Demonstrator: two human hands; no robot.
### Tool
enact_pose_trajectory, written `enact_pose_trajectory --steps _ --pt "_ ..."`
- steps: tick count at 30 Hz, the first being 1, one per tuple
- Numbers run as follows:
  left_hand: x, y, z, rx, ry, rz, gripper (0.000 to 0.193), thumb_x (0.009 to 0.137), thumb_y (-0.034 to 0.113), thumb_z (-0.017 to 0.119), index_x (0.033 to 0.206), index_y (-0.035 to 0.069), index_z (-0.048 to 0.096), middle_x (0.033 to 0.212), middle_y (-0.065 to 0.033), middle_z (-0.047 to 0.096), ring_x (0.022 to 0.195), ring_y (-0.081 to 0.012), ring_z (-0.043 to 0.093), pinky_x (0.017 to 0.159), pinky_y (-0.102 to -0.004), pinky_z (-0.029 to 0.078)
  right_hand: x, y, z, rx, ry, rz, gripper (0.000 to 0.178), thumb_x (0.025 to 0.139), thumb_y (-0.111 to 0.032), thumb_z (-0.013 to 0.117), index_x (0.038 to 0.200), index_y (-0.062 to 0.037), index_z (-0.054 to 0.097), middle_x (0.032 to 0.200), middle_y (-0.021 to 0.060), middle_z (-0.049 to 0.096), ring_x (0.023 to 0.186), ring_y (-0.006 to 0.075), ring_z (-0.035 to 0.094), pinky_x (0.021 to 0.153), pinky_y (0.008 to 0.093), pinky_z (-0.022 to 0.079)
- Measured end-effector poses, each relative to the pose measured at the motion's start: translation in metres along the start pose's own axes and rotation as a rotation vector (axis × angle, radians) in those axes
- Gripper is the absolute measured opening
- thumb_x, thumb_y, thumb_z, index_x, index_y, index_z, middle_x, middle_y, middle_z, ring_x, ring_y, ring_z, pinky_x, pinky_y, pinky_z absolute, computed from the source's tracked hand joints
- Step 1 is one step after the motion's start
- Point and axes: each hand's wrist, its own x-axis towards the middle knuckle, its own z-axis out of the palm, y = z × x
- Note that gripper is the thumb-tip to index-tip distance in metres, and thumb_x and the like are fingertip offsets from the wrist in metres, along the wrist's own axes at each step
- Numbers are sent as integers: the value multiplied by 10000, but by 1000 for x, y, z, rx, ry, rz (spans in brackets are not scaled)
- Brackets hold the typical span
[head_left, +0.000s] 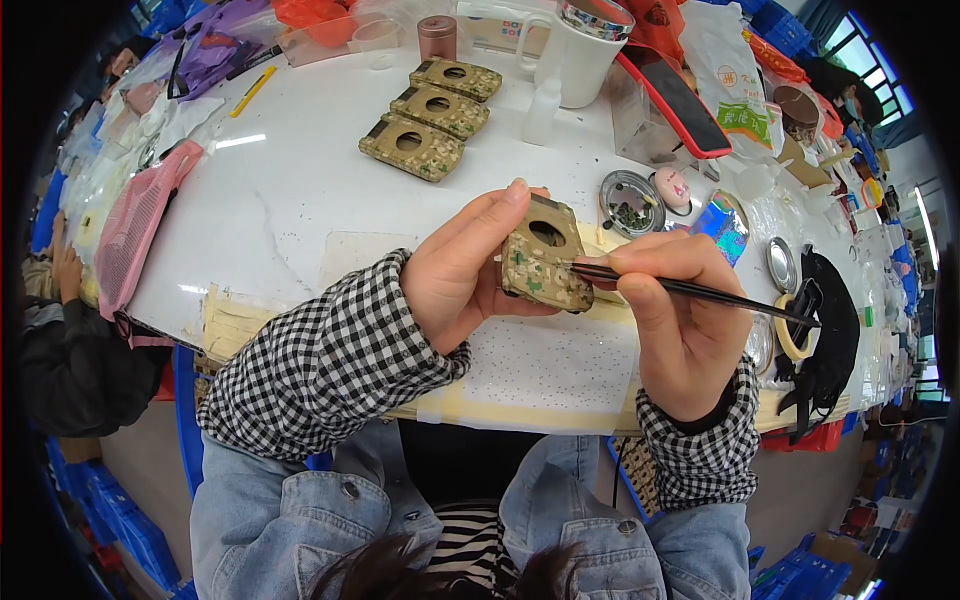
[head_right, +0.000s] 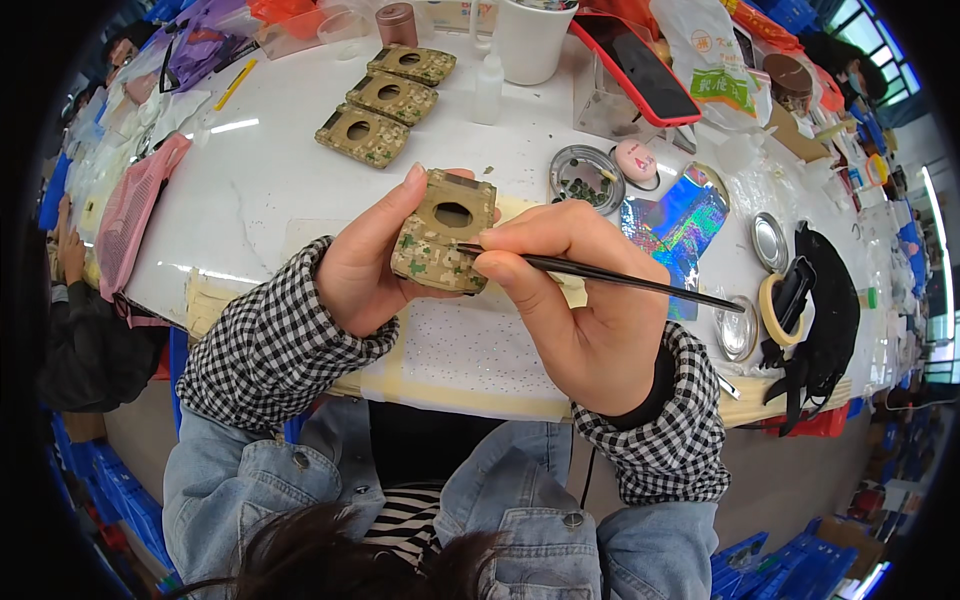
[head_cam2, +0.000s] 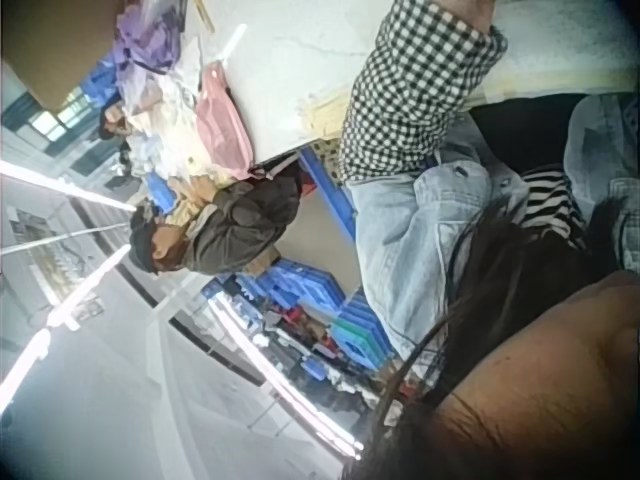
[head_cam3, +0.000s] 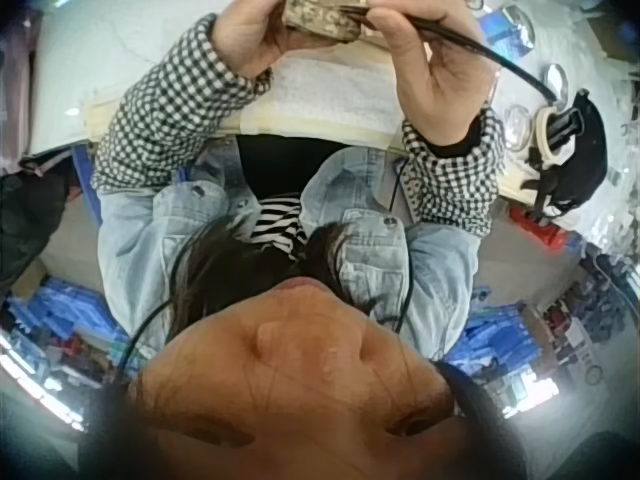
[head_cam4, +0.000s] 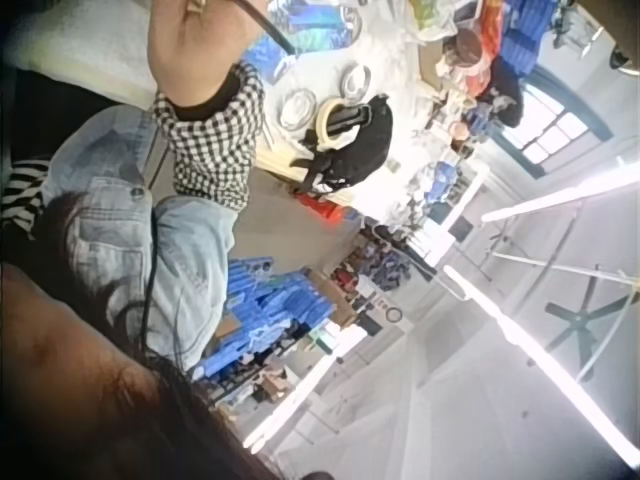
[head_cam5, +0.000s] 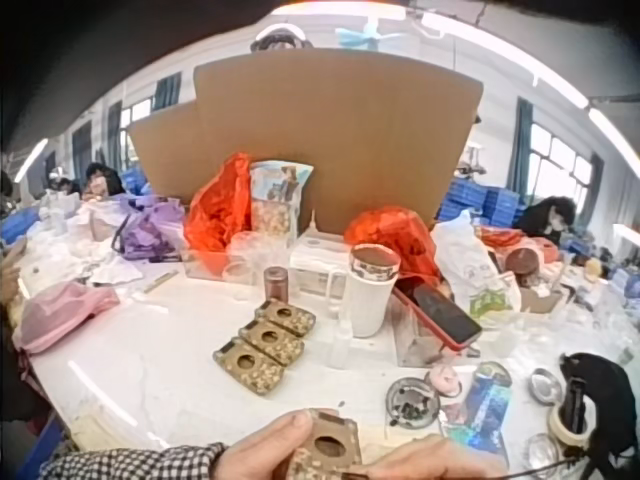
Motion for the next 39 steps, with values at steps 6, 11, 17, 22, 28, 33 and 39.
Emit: enact_pose_trajectory --steps 6,11,17,22,28,33,39 --pt "0 -1 -1 -12 -7 4 492 965 488 301 1264 115 419 1174 -84 557 1043 -196 583 846 -369 517 -1 3 0 5 -9 -52 117 836 -13 636 937 39 608 893 101 619 794 160 593 707 261 465" --pt "1 3 -2 -66 -12 -19 491 961 487 324 1242 103 446 1144 -99 580 974 -221 625 801 -327 546 -2 1 -2 252 67 125 137 904 -43 550 1006 45 528 969 110 581 875 168 616 779 271 498" --pt "2 3 -4 -146 33 -16 483 959 473 352 1215 81 468 1111 -116 598 915 -237 648 773 -289 560 -1 1 -4 328 127 124 146 914 -36 523 1025 55 502 981 126 577 924 205 628 827 299 518" --pt "3 3 -4 -162 36 -13 481 958 472 355 1197 74 483 1089 -117 610 906 -240 650 759 -286 565 -1 2 -4 335 109 124 138 911 -26 523 1022 55 506 979 125 573 930 195 621 835 294 514" --pt "3 3 -4 -164 19 -27 491 958 477 348 1210 75 475 1095 -121 607 904 -245 653 741 -276 571 -1 3 -2 320 83 116 133 907 -15 524 1022 50 512 978 121 567 947 181 610 849 286 500" --pt "4 2 -5 -150 5 -32 507 956 488 339 1219 75 469 1107 -122 602 906 -234 654 741 -276 573 -2 6 -1 241 54 113 122 897 -23 553 1005 35 544 977 104 575 900 144 588 812 253 462" --pt "3 1 -3 -107 -22 -39 508 955 492 340 1219 78 468 1118 -109 598 930 -211 644 770 -302 568 -1 7 0 160 -7 83 118 894 -49 574 985 25 577 948 82 594 853 111 550 776 233 425"
